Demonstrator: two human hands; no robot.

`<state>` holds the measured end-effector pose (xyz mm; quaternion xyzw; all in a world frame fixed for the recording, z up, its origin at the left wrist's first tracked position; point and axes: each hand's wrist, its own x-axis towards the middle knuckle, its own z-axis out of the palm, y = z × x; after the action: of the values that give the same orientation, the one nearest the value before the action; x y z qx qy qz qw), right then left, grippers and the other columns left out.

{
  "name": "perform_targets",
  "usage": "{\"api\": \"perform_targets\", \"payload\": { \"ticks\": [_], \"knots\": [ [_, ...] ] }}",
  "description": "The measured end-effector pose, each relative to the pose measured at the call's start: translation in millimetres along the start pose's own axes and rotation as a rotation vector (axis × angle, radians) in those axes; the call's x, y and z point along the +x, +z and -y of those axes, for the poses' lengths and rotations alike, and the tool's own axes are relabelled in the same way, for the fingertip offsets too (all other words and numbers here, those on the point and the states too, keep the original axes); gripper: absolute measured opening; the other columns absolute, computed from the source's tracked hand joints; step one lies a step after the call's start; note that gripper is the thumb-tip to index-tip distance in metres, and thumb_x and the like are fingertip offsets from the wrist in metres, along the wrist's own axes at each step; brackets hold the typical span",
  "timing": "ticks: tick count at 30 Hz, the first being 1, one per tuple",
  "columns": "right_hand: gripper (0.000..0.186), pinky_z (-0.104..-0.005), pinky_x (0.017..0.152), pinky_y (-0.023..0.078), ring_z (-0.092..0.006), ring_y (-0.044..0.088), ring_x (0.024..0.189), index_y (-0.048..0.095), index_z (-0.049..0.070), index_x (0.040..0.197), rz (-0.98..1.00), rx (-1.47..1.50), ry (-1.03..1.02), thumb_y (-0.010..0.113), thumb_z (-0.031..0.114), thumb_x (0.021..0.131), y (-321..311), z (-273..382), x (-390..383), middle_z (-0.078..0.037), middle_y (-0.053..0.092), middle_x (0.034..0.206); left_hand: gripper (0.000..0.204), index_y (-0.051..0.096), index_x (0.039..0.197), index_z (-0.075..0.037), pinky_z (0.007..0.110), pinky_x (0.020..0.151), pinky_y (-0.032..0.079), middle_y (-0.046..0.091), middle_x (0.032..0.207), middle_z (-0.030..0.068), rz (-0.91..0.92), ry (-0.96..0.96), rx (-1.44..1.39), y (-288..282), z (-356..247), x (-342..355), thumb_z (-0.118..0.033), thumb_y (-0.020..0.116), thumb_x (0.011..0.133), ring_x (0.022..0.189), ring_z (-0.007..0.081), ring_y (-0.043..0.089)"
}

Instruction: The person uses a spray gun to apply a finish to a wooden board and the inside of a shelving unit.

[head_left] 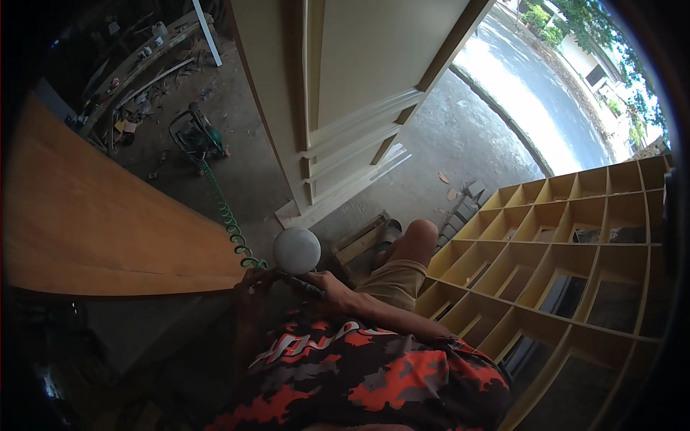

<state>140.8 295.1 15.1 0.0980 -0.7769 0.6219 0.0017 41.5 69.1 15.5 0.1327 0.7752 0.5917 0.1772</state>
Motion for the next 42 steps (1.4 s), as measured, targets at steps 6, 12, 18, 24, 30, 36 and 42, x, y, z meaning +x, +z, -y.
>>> {"api": "perform_targets", "payload": {
  "ticks": [6, 12, 18, 24, 30, 36, 42],
  "knots": [
    [0.04, -0.0494, 0.082, 0.059, -0.0463, 0.075, 0.097, 0.063, -0.001, 0.131, -0.054, -0.019, -0.078, 0.075, 0.017, 0.098, 12, -13, -4, -0.027, 0.075, 0.104, 0.022, 0.084, 0.118, -0.006, 0.033, 0.089, 0.049, 0.065, 0.107, 0.0037, 0.013, -0.07, -0.037, -2, 7, 1, -0.017, 0.078, 0.099, 0.098, 0.0145, 0.062],
    [0.033, -0.0502, 0.082, 0.057, -0.0461, 0.074, 0.096, 0.062, -0.002, 0.128, -0.041, 0.014, -0.093, 0.071, 0.015, 0.101, 25, -26, -4, -0.027, 0.074, 0.104, 0.023, 0.083, 0.12, -0.006, 0.031, 0.09, 0.048, 0.061, 0.107, 0.0015, 0.009, -0.019, -0.102, -4, 15, -2, -0.012, 0.08, 0.098, 0.099, 0.0127, 0.059],
    [0.038, -0.0495, 0.083, 0.057, -0.0454, 0.075, 0.097, 0.06, -0.001, 0.133, -0.021, -0.042, -0.099, 0.071, 0.015, 0.1, 18, -23, -3, -0.027, 0.074, 0.106, 0.025, 0.08, 0.119, 0.001, 0.032, 0.091, 0.051, 0.071, 0.111, 0.0056, -0.006, 0.021, -0.04, -3, 21, 1, -0.013, 0.077, 0.099, 0.103, 0.0159, 0.067],
    [0.053, -0.0462, 0.081, 0.058, -0.0391, 0.077, 0.094, 0.06, -0.001, 0.141, -0.012, 0.029, 0.013, 0.075, 0.014, 0.093, 2, -2, -2, -0.024, 0.075, 0.105, 0.025, 0.079, 0.116, 0.001, 0.037, 0.096, 0.05, 0.074, 0.109, 0.007, -0.002, -0.047, -0.002, 0, 16, 4, -0.017, 0.08, 0.098, 0.105, 0.0184, 0.067],
    [0.053, -0.0499, 0.073, 0.055, -0.0433, 0.074, 0.083, 0.054, 0.002, 0.149, -0.003, 0.076, -0.037, 0.065, 0.007, 0.097, 0, 3, -2, -0.026, 0.073, 0.095, 0.024, 0.08, 0.118, 0.003, 0.035, 0.088, 0.052, 0.068, 0.106, 0.0056, -0.03, -0.007, 0.052, 2, 13, 4, -0.009, 0.079, 0.097, 0.1, 0.0176, 0.067],
    [0.05, -0.0503, 0.069, 0.053, -0.0418, 0.072, 0.076, 0.055, 0.001, 0.147, -0.038, 0.059, -0.054, 0.065, 0.009, 0.099, -1, -4, -10, -0.024, 0.072, 0.089, 0.025, 0.08, 0.119, 0.004, 0.033, 0.088, 0.055, 0.068, 0.112, 0.0067, 0.001, -0.032, -0.066, 12, 5, 7, -0.007, 0.079, 0.097, 0.102, 0.0181, 0.069],
    [0.04, -0.0462, 0.068, 0.056, -0.0373, 0.075, 0.074, 0.06, 0.0, 0.135, -0.032, 0.064, -0.013, 0.069, 0.011, 0.098, 1, 1, -5, -0.02, 0.074, 0.087, 0.025, 0.081, 0.121, 0.002, 0.033, 0.088, 0.056, 0.068, 0.111, 0.0069, 0.004, -0.015, -0.081, 6, 6, 4, -0.006, 0.079, 0.097, 0.101, 0.0177, 0.069]
  ]
}}
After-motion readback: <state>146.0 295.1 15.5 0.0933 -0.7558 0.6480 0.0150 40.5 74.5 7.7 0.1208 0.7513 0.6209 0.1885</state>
